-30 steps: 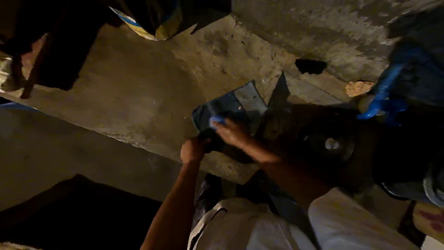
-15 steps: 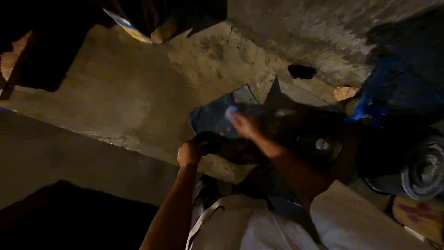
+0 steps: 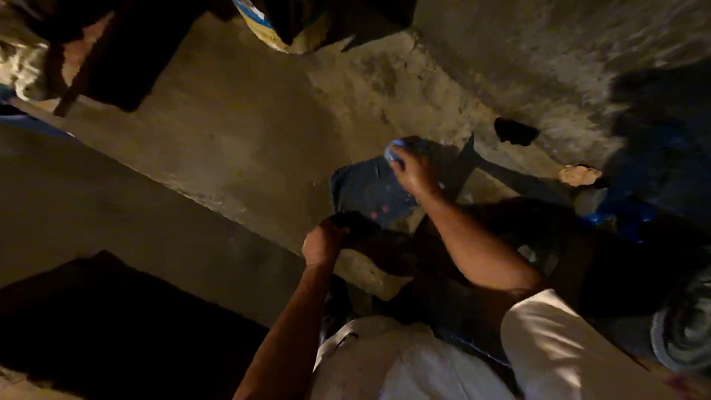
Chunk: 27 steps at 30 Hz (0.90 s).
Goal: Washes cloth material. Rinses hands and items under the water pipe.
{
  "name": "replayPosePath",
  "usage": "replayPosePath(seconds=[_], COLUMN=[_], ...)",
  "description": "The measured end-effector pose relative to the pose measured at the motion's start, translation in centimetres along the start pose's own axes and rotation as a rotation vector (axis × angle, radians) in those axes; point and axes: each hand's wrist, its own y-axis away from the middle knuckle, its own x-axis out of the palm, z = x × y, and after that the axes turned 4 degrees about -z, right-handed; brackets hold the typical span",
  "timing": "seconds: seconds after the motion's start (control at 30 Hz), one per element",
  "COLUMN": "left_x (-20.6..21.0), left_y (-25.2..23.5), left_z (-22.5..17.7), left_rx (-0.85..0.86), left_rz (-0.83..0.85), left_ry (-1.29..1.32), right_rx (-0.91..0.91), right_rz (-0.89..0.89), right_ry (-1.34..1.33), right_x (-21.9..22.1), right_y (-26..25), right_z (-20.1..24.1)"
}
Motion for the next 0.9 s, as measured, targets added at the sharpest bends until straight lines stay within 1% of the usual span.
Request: replayPosePath(seconds=[0.03, 0.07, 0.1, 0.13, 0.2, 0.23, 0.27, 0.33, 0.4, 0.43, 0.47, 0.5, 0.57, 0.6, 0.63, 0.67, 0.7, 0.73, 0.8, 0.83, 0.9], left_x=[-0.1, -0.2, -0.4, -0.4, -0.2, -0.5, -0.7, -1.1, -0.5, -0.5, -0.5, -0.7, -1.0, -1.0, -1.1, -1.1, -0.9, -0.8, -0.3, -0.2, -0.4], left_y=[0.0, 0.1, 0.1, 0.2, 0.4, 0.2, 0.1, -0.1, 0.0, -0.1, 0.0, -0.1, 0.0, 0.0, -0.1, -0.1, -0.1, -0.2, -0.4, -0.2, 0.1], left_z=[0.1, 0.4, 0.6, 0.9, 1.2, 1.0, 0.7, 0.5, 0.6, 0.6, 0.8, 0.8, 0.5, 0.6, 0.5, 0.5, 0.7, 0.8, 1.1, 1.2, 0.9], left_rx=[0.009, 0.021, 0.032, 0.032, 0.006, -0.001, -0.008, -0.028, -0.035, -0.035, -0.035, -0.034, -0.030, -0.025, -0.018, -0.011, -0.004, 0.010, 0.016, 0.009, 0.009], left_rz=[0.011, 0.022, 0.031, 0.031, 0.039, 0.049, 0.060, 0.083, 0.089, 0.079, 0.068, 0.061, 0.066, 0.071, 0.078, 0.084, 0.088, 0.089, 0.082, 0.076, 0.066], left_ry=[0.018, 0.041, 0.066, 0.095, 0.116, 0.110, 0.094, 0.071, 0.056, 0.052, 0.049, 0.051, 0.056, 0.062, 0.063, 0.063, 0.063, 0.067, 0.067, 0.059, 0.046], right_rx=[0.053, 0.091, 0.099, 0.064, -0.037, -0.090, -0.126, -0.173, -0.155, -0.148, -0.142, -0.121, -0.065, -0.071, -0.098, -0.075, -0.060, -0.070, -0.126, -0.133, -0.127], right_rz=[-0.043, -0.059, -0.028, 0.042, 0.258, 0.294, 0.281, 0.177, 0.069, 0.042, 0.041, 0.088, 0.221, 0.234, 0.225, 0.285, 0.294, 0.249, 0.092, 0.074, 0.127], right_ry=[-0.012, -0.042, -0.071, -0.081, -0.041, -0.004, 0.024, 0.046, 0.042, 0.027, -0.004, -0.032, -0.073, -0.099, -0.094, -0.076, -0.032, -0.004, 0.033, 0.034, -0.006], right_x=[-1.0, -1.7, -1.9, -1.2, 2.3, 3.8, 4.8, 6.5, 7.1, 6.7, 6.3, 5.7, 5.4, 5.6, 5.7, 5.3, 5.4, 5.8, 6.8, 6.8, 6.0], right_y=[-0.5, 0.2, 1.8, 4.3, 9.7, 10.7, 10.1, 5.9, 2.1, 1.2, 1.9, 3.8, 10.1, 13.2, 14.4, 13.5, 11.5, 8.9, 4.4, 3.8, 6.1], right_z=[0.0, 1.1, 2.8, 4.6, 6.9, 7.6, 8.3, 10.1, 11.6, 12.1, 12.2, 11.7, 9.1, 7.8, 7.3, 7.9, 9.0, 10.0, 11.5, 11.7, 10.6])
